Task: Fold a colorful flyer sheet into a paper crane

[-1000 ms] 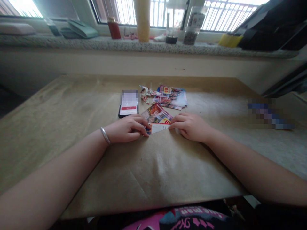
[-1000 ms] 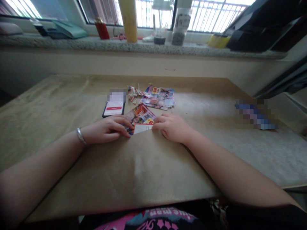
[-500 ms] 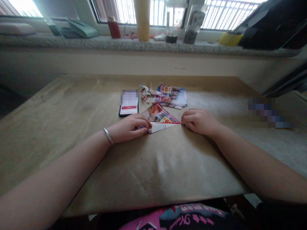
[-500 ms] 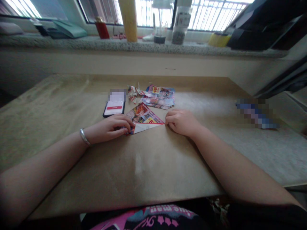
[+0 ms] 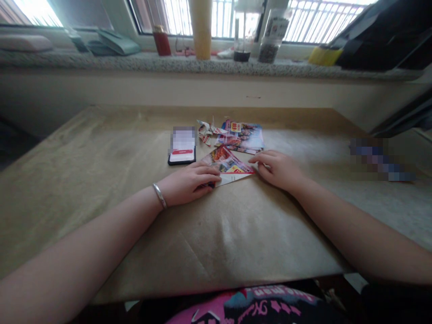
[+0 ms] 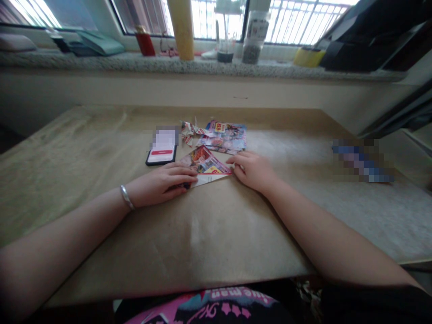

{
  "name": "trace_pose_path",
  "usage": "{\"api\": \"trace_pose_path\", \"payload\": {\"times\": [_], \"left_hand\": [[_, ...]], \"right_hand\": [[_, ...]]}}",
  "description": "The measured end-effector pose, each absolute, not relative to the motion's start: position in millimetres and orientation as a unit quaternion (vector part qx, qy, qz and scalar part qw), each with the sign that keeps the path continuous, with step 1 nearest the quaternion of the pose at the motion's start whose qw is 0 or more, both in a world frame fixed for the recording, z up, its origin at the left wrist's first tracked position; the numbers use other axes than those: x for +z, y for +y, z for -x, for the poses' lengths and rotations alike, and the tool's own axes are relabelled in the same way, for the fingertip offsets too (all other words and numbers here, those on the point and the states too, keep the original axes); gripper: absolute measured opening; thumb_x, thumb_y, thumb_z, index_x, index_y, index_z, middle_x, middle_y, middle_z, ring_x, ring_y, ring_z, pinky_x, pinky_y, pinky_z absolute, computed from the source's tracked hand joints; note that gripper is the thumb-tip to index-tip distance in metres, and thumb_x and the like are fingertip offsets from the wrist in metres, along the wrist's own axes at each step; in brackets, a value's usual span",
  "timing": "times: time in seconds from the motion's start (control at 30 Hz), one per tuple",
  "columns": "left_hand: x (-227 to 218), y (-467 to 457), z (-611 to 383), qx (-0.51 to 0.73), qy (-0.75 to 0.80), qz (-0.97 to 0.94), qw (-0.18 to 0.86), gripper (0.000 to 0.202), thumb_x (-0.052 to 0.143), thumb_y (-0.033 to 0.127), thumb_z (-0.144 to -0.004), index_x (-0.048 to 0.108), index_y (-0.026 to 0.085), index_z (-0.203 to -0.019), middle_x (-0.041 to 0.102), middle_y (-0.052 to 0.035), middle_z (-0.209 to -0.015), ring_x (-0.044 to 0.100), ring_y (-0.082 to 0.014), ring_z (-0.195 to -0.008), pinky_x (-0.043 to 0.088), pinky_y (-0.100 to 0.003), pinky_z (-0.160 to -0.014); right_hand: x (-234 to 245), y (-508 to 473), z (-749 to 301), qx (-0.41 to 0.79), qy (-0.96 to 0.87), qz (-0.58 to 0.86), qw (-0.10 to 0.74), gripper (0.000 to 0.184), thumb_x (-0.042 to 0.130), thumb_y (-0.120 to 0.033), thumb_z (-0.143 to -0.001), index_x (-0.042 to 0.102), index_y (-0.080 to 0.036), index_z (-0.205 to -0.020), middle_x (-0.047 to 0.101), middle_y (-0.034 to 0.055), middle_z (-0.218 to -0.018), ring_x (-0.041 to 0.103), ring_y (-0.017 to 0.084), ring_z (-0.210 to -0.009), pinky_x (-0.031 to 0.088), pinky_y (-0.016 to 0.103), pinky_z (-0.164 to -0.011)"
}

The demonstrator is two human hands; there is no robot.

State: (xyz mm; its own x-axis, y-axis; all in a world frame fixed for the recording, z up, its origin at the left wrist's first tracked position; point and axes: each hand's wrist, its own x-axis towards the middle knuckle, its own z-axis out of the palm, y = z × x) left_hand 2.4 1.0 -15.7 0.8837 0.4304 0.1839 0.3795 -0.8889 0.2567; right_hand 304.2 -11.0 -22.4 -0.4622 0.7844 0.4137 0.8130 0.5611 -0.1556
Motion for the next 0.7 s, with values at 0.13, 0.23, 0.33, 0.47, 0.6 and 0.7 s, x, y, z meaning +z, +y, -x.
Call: {"api": "trace_pose_path", "payload": {"times": [0.13,0.23,0.33,0.47,0.6,0.7], "left_hand": [[-14,-1,-4,0.125,0.181,-0.967,0.128,0.033,0.051,0.023,-0.089,0.059,0.021,-0.121,0.058,-0.0097,-0.128,0.051,-0.0227,-0.121,0.043,-0.041,-0.103],[-15,-3,-6,0.138,0.172,-0.965,0.145,0.032,0.048,0.018,-0.089,0.060,0.021,-0.119,0.060,-0.0088,-0.126,0.053,-0.0211,-0.119,0.046,-0.040,-0.101],[-16,-3,-8,0.149,0.162,-0.965,0.141,0.032,0.045,0.015,-0.090,0.061,0.021,-0.116,0.062,-0.0074,-0.124,0.054,-0.0198,-0.118,0.046,-0.038,-0.101],[-16,-2,-10,0.159,0.153,-0.971,0.093,0.031,0.045,0.013,-0.090,0.064,0.022,-0.113,0.063,-0.0048,-0.123,0.051,-0.0199,-0.121,0.044,-0.039,-0.104],[-14,-1,-10,0.162,0.168,-0.972,0.027,0.029,0.042,0.016,-0.093,0.066,0.023,-0.108,0.066,-0.0023,-0.117,0.054,-0.0195,-0.118,0.047,-0.037,-0.100],[-14,0,-9,0.157,0.175,-0.972,0.004,0.025,0.046,0.023,-0.094,0.066,0.023,-0.108,0.066,-0.0031,-0.117,0.057,-0.0200,-0.113,0.049,-0.035,-0.096]], "right_hand": [[-24,-10,-300,0.028,-0.841,0.484,0.242,0.027,0.048,-0.021,-0.085,0.069,-0.019,-0.101,0.070,0.0087,-0.096,0.062,0.020,-0.085,0.048,0.031,-0.075],[-25,-8,-295,0.067,-0.830,0.496,0.245,0.028,0.050,-0.026,-0.086,0.068,-0.018,-0.106,0.070,0.0090,-0.097,0.061,0.020,-0.088,0.048,0.032,-0.078],[-26,-7,-290,0.082,-0.836,0.487,0.240,0.030,0.052,-0.028,-0.086,0.066,-0.018,-0.111,0.069,0.0100,-0.101,0.059,0.022,-0.093,0.046,0.035,-0.081],[-27,-6,-286,0.122,-0.831,0.482,0.249,0.029,0.055,-0.025,-0.082,0.066,-0.019,-0.109,0.068,0.0082,-0.095,0.058,0.020,-0.086,0.046,0.032,-0.074],[-30,-6,-287,0.192,-0.788,0.505,0.294,0.023,0.057,-0.022,-0.077,0.065,-0.017,-0.098,0.065,0.0043,-0.082,0.055,0.015,-0.068,0.045,0.027,-0.062],[-31,-4,-287,0.226,-0.759,0.520,0.320,0.024,0.056,-0.023,-0.077,0.061,-0.017,-0.099,0.063,0.0017,-0.076,0.052,0.012,-0.059,0.044,0.025,-0.058]]}}
